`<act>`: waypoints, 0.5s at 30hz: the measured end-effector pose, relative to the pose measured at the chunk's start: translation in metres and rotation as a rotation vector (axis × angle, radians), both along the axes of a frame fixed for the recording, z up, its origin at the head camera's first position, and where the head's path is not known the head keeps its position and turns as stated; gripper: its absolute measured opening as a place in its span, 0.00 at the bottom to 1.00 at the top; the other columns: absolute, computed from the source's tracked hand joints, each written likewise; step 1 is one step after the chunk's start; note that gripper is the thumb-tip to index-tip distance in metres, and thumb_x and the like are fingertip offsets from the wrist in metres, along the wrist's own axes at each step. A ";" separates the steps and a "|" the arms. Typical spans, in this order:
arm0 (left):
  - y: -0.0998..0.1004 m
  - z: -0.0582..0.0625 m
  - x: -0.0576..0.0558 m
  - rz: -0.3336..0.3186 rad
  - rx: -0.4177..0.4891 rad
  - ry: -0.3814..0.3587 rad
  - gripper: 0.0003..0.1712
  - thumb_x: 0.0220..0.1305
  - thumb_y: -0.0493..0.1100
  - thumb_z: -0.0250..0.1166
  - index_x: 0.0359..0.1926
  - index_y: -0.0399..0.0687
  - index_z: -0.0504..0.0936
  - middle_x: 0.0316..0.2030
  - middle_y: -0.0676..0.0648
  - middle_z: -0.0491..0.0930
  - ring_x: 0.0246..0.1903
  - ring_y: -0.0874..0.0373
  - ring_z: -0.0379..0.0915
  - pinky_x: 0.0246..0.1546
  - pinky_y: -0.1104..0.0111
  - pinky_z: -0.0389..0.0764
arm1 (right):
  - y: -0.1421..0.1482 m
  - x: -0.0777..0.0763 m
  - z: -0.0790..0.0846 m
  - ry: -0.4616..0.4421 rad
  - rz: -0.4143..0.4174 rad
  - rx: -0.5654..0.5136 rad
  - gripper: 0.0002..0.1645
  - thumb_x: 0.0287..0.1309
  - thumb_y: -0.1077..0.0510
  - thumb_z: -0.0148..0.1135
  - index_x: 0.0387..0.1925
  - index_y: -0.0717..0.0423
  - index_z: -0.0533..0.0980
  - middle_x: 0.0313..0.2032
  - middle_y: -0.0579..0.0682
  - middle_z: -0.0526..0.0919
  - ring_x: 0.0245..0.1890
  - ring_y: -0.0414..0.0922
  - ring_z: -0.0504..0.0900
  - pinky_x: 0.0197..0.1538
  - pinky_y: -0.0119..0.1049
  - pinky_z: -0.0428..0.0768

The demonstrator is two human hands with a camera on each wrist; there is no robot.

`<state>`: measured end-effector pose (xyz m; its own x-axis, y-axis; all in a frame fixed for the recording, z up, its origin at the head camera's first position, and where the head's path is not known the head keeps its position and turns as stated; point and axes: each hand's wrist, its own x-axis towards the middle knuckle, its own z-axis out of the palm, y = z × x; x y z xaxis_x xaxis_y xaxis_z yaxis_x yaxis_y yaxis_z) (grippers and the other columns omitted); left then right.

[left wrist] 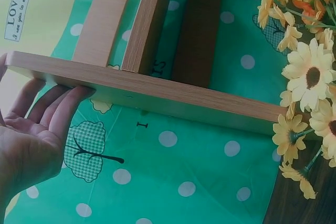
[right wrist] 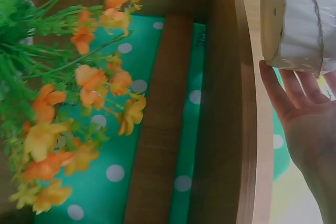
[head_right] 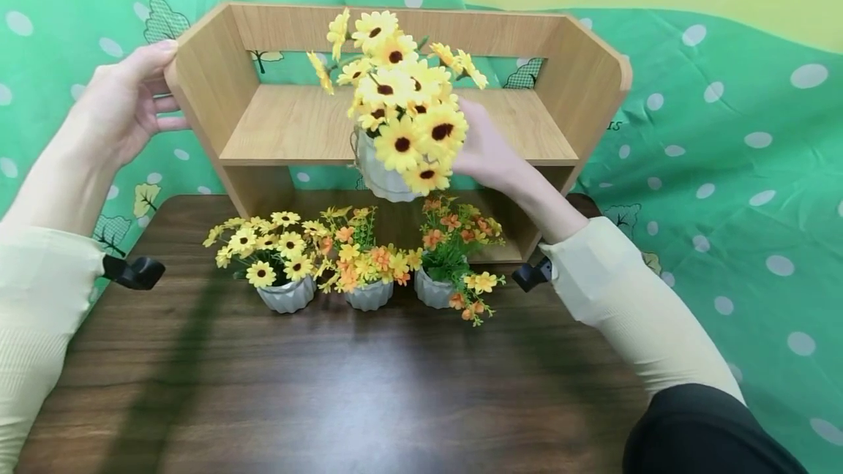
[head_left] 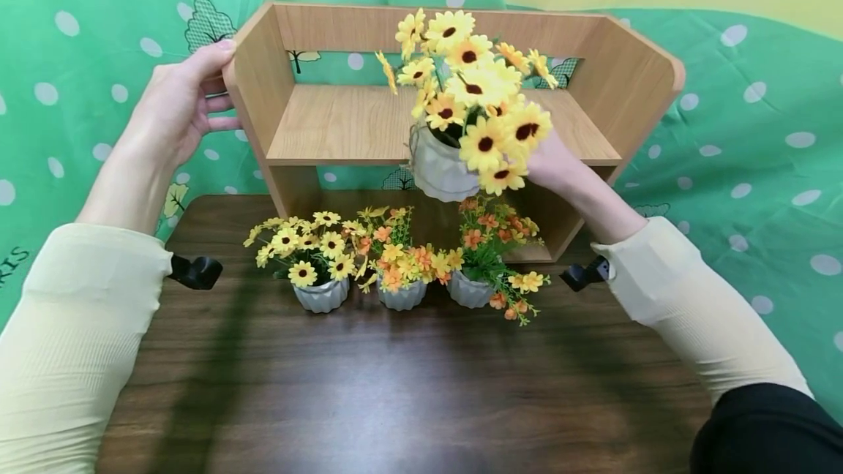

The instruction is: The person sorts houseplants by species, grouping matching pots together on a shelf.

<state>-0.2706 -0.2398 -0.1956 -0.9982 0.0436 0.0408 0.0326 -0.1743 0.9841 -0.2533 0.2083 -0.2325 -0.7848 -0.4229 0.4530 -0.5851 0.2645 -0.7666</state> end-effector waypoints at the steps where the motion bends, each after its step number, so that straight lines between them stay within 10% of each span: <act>1: 0.000 0.000 0.000 -0.001 -0.001 0.001 0.28 0.66 0.55 0.71 0.64 0.54 0.80 0.59 0.48 0.83 0.44 0.58 0.89 0.33 0.64 0.91 | -0.004 -0.002 0.002 0.000 -0.010 0.020 0.28 0.54 0.73 0.67 0.58 0.60 0.77 0.47 0.30 0.81 0.50 0.32 0.79 0.59 0.23 0.76; 15: 0.001 0.000 0.000 -0.010 0.011 0.013 0.26 0.66 0.54 0.70 0.63 0.53 0.81 0.53 0.50 0.86 0.44 0.57 0.89 0.33 0.64 0.91 | -0.048 -0.033 0.018 -0.023 0.125 -0.118 0.40 0.51 0.71 0.69 0.67 0.63 0.69 0.58 0.47 0.80 0.62 0.43 0.77 0.72 0.41 0.74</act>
<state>-0.2704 -0.2392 -0.1956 -0.9971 0.0533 0.0546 0.0438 -0.1859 0.9816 -0.2867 0.1608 -0.2145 -0.7402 -0.4626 0.4880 -0.5900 0.0987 -0.8013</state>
